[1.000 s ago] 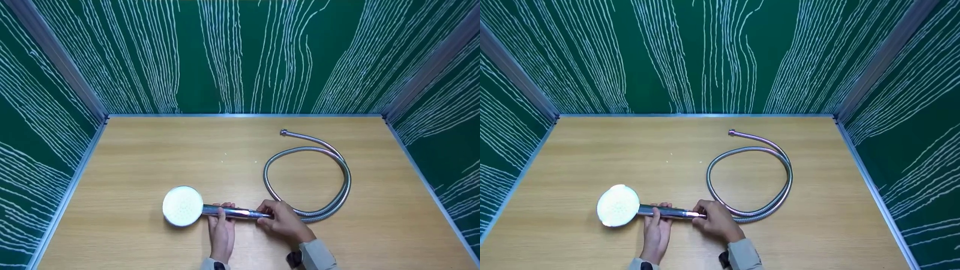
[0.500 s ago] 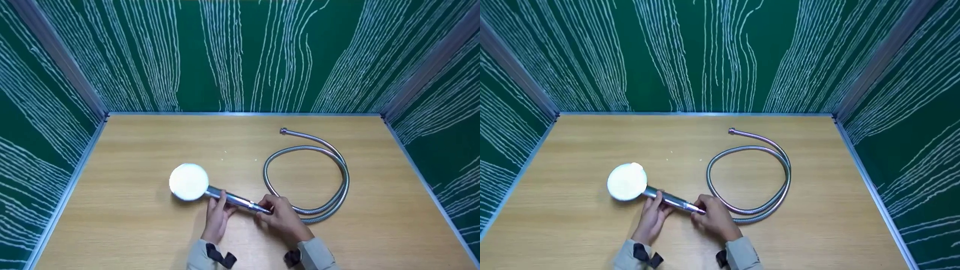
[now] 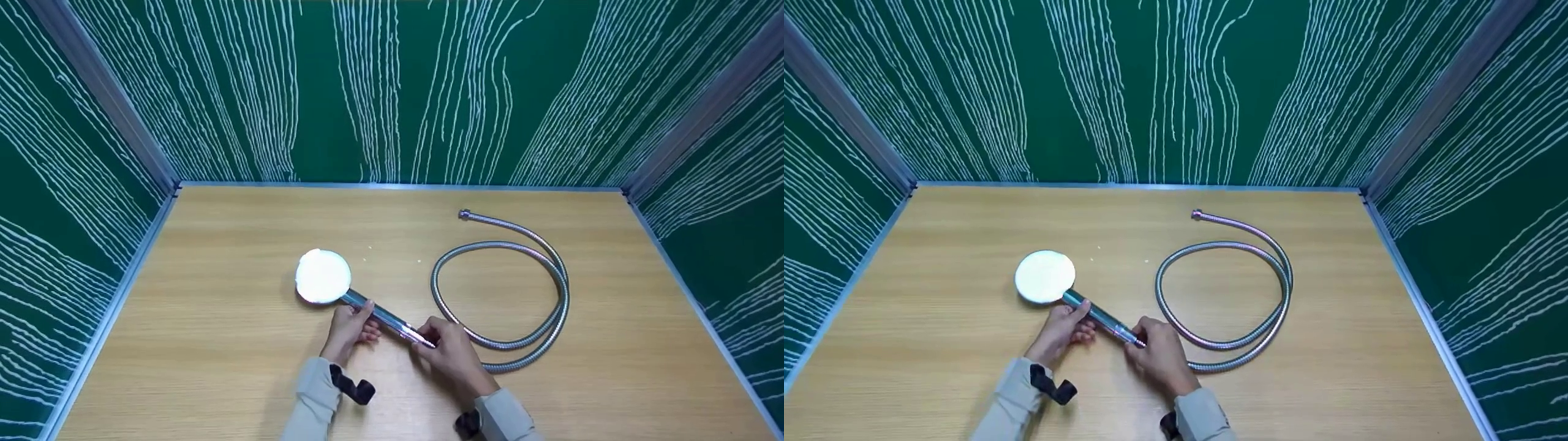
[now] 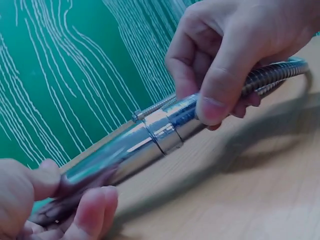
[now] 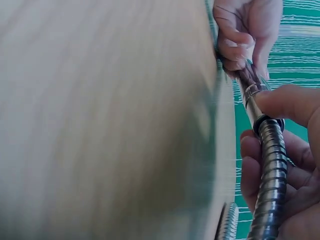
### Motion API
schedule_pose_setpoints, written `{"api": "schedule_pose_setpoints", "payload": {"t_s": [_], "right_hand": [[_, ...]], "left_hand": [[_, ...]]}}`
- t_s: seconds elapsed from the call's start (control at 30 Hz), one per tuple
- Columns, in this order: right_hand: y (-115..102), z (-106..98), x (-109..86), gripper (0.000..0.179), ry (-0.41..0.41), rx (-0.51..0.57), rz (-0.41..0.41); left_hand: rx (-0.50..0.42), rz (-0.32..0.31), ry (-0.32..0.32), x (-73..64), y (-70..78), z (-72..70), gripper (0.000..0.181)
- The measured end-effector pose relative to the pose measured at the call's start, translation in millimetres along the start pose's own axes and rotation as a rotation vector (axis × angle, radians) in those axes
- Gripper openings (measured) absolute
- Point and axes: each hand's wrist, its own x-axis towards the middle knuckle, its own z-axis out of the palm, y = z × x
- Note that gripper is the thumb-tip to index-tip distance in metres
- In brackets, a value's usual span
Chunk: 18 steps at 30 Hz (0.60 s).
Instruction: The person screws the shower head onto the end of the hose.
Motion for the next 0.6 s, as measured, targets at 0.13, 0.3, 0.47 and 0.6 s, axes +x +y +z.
{"api": "schedule_pose_setpoints", "payload": {"t_s": [0.13, 0.3, 0.47, 0.6], "right_hand": [[2.1, 3.1, 2.8, 0.014, -0.01, 0.023, 0.02], [4.1, 5.6, 9.7, 0.014, -0.02, 0.022, 0.0], [7.3, 6.4, 13.2, 0.015, -0.047, 0.035, 0.013], [8.0, 5.3, 14.7, 0.016, -0.062, 0.054, 0.059]], "left_hand": [[0.124, -0.069, 0.022, 3.2, 8.8, -1.2, 0.032], [0.246, -0.136, 0.058, 7.3, 18.4, -3.2, 0.041], [0.296, -0.149, 0.075, 9.5, 20.2, -3.8, 0.043], [0.291, -0.11, 0.065, 10.5, 19.1, -3.3, 0.047]]}}
